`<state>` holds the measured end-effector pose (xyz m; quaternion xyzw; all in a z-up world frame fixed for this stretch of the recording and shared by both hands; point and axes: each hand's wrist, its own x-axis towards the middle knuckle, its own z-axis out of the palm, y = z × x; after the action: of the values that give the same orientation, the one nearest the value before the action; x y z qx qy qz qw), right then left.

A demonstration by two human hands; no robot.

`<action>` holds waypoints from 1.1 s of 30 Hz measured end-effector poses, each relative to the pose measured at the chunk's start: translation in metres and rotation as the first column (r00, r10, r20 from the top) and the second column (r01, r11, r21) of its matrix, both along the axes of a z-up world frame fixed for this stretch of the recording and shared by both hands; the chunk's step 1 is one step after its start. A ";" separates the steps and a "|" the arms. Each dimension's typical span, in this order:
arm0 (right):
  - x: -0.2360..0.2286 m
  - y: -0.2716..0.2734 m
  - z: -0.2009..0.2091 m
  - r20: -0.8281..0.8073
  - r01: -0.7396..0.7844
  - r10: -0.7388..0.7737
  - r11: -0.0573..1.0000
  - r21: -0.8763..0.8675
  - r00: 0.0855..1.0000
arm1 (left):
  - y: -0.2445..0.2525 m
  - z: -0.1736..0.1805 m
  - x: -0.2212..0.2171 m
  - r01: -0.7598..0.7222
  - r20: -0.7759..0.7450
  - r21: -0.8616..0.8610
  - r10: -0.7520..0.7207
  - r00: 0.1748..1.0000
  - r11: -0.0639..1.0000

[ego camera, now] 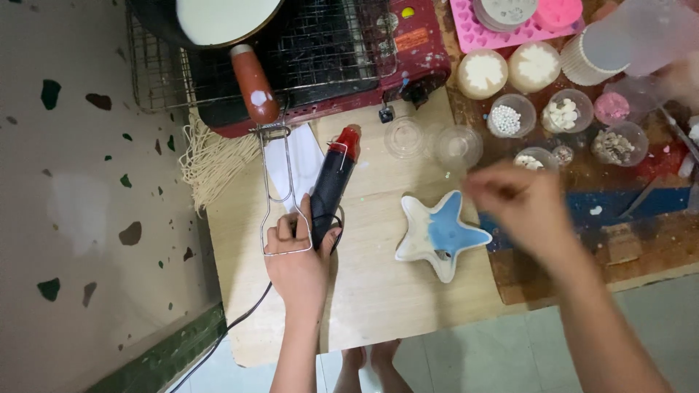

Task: Decorating a star-shaped candle with small beads and using a heat gun to seal or melt the surface.

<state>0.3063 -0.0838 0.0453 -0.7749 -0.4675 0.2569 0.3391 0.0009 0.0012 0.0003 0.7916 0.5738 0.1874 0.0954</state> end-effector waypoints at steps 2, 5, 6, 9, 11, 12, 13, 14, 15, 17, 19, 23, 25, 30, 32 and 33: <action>-0.029 -0.006 0.004 -0.012 -0.106 0.106 0.994 -0.029 0.994 | 0.000 0.001 0.000 0.002 0.007 -0.005 -0.002 1.000 1.000; -0.053 -0.005 0.009 0.007 -0.146 0.149 0.979 -0.142 0.989 | 0.000 0.001 0.000 0.006 -0.016 -0.003 -0.006 1.000 1.000; -0.056 -0.005 0.007 0.020 -0.174 0.178 0.976 -0.128 0.984 | -0.001 0.001 -0.001 0.003 -0.006 0.002 -0.003 1.000 1.000; -0.059 -0.008 -0.002 0.045 -0.226 0.232 0.968 -0.112 0.972 | -0.001 0.001 -0.001 0.004 0.003 0.003 -0.004 1.000 1.000; -0.060 -0.008 -0.003 0.056 -0.252 0.259 0.961 -0.109 0.964 | 0.000 0.002 0.000 0.006 0.002 0.001 -0.006 1.000 1.000; -0.062 -0.006 0.001 0.036 -0.227 0.235 0.960 -0.164 0.971 | 0.000 0.003 0.001 -0.006 0.004 -0.022 0.006 1.000 1.000; -0.064 -0.005 0.004 0.016 -0.201 0.209 0.955 -0.218 0.978 | 0.000 0.004 0.002 -0.018 0.005 -0.044 0.018 1.000 0.999; -0.064 -0.007 0.006 0.015 -0.201 0.209 0.955 -0.218 0.978 | 0.000 0.004 0.001 -0.018 0.004 -0.044 0.018 1.000 0.999; -0.065 -0.010 0.008 0.014 -0.164 0.171 0.963 -0.214 0.985 | 0.000 0.004 0.001 -0.010 0.007 -0.034 0.010 1.000 0.999; -0.066 -0.019 0.009 0.013 -0.126 0.131 0.969 -0.211 0.991 | -0.001 0.005 0.001 -0.002 0.010 -0.024 0.002 1.000 1.000; -0.068 -0.031 0.006 0.033 -0.084 0.087 0.993 -0.079 0.996 | -0.001 0.008 0.002 -0.012 0.014 -0.046 0.012 1.000 0.999; -0.074 -0.050 -0.013 -0.009 -0.017 0.017 0.999 -0.031 1.000 | -0.001 0.006 0.000 -0.008 0.004 -0.051 0.008 1.000 0.999; -0.077 -0.054 -0.020 -0.034 0.037 -0.036 0.999 0.003 0.999 | -0.002 0.005 0.001 -0.002 0.003 -0.026 0.002 1.000 1.000; -0.086 -0.058 -0.026 -0.062 0.102 -0.102 0.995 0.003 0.993 | -0.002 0.001 0.000 -0.004 0.003 -0.021 0.004 1.000 1.000; -0.085 -0.060 -0.029 -0.070 0.111 -0.109 0.994 0.023 0.992 | -0.001 0.000 0.000 -0.003 0.005 -0.009 0.003 1.000 1.000; -0.084 -0.061 -0.030 -0.073 0.102 -0.096 0.992 0.072 0.993 | -0.001 0.000 0.000 -0.001 0.000 -0.007 0.001 1.000 1.000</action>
<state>0.2221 -0.1451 0.0157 -0.7744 -0.4259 0.2483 0.3966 0.0010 0.0000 0.0005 0.7908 0.5750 0.1857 0.0980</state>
